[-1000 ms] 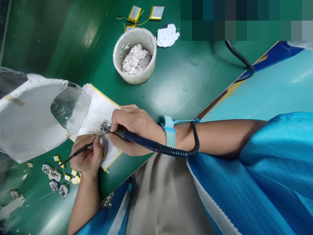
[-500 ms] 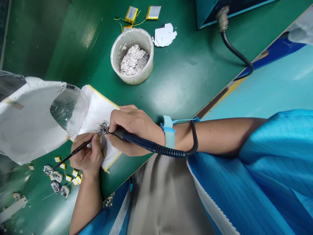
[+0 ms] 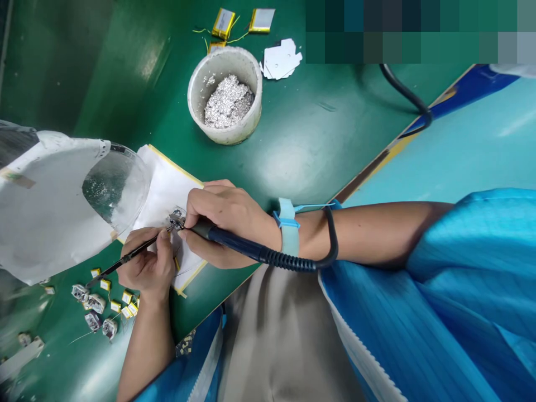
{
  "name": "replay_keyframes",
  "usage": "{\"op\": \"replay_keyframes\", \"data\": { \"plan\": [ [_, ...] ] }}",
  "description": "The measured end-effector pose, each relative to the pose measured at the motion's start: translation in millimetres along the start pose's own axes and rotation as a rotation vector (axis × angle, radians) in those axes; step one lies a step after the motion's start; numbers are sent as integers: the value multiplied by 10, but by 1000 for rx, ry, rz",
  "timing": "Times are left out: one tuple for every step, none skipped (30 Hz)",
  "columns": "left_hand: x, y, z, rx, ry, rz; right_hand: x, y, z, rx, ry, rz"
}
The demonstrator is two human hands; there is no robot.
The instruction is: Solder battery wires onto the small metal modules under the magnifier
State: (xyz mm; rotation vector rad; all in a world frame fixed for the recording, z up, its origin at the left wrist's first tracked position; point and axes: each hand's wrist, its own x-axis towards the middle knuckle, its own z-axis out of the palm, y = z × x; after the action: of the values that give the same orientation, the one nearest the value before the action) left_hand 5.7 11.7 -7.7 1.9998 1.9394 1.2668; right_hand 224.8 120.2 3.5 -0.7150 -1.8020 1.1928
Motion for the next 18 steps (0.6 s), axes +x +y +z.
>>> {"op": "replay_keyframes", "data": {
  "plan": [
    [-1, 6, -6, 16, -6, -8, -1, -3, -1, -3, -3, 4],
    [-2, 10, -13, 33, -11, -13, -2, -6, -3, -5, -5, 6],
    [-3, 13, -17, 48, -13, -18, -3, -9, -4, -7, -7, 8],
    [-4, 14, -20, 56, -10, -20, -4, -12, -6, -8, -9, 8],
    [-5, 13, -21, 58, -4, -20, -5, -14, -7, -8, -12, 8],
    [-6, 11, -20, 56, 2, -19, -5, -16, -9, -7, -14, 6],
    [-8, 9, -18, 53, 5, -19, -6, -17, -9, -7, -18, 3],
    [-9, 8, -16, 53, 4, -21, -6, -17, -10, -8, -22, 0],
    [-11, 7, -16, 58, 0, -27, -6, -17, -9, -12, -25, -3],
    [-13, 8, -17, 67, -8, -38, -6, -15, -8, -16, -28, -6],
    [-15, 10, -18, 79, -16, -51, -6, -12, -6, -21, -30, -9],
    [-17, 11, -21, 87, -23, -63, -7, -10, -4, -26, -30, -11],
    [-19, 13, -23, 93, -26, -71, -7, -7, -1, -32, -33, -13],
    [-21, 14, -24, 95, -27, -73, -7, -4, 1, -39, -34, -15],
    [-23, 13, -24, 95, -26, -71, -8, -2, 3, -45, -37, -16],
    [-24, 11, -22, 92, -22, -63, -8, -2, 5, -52, -40, -16],
    [-25, 8, -18, 87, -13, -52, -8, -1, 6, -56, -41, -18],
    [-25, 4, -14, 80, -2, -40, -8, -2, 7, -58, -41, -20]
  ]
}}
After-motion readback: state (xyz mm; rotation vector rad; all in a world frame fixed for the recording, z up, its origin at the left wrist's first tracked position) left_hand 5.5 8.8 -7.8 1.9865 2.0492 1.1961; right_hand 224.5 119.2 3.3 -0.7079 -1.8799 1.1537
